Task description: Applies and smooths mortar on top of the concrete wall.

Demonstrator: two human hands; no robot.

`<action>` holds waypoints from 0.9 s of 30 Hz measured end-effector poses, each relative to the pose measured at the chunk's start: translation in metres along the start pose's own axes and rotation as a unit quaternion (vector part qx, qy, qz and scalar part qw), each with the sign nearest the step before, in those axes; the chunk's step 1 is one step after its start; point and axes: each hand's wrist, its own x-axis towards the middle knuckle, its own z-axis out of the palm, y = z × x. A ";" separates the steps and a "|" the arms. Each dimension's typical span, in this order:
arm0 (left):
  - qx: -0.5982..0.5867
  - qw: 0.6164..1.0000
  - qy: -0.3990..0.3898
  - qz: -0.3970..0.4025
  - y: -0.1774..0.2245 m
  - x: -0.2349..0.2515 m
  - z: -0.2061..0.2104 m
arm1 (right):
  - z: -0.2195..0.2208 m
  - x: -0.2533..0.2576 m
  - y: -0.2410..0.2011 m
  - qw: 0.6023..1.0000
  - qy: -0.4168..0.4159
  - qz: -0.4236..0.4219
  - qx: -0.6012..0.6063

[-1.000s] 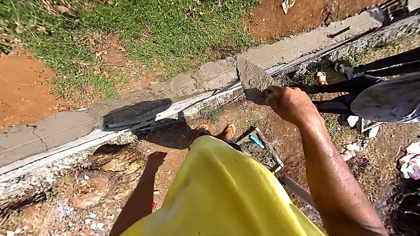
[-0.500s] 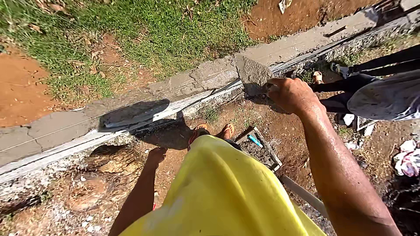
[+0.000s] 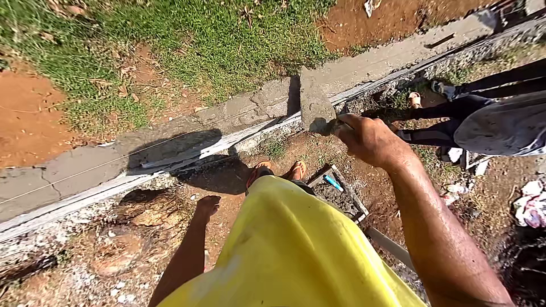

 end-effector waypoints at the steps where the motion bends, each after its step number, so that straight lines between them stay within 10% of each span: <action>1: 0.000 1.000 -0.001 0.002 0.001 0.001 0.000 | 0.003 -0.003 -0.005 0.999 -0.022 0.003 0.036; 27: 0.019 1.000 0.000 0.020 0.020 0.014 -0.023 | 0.007 0.035 -0.047 0.982 -0.127 0.078 0.113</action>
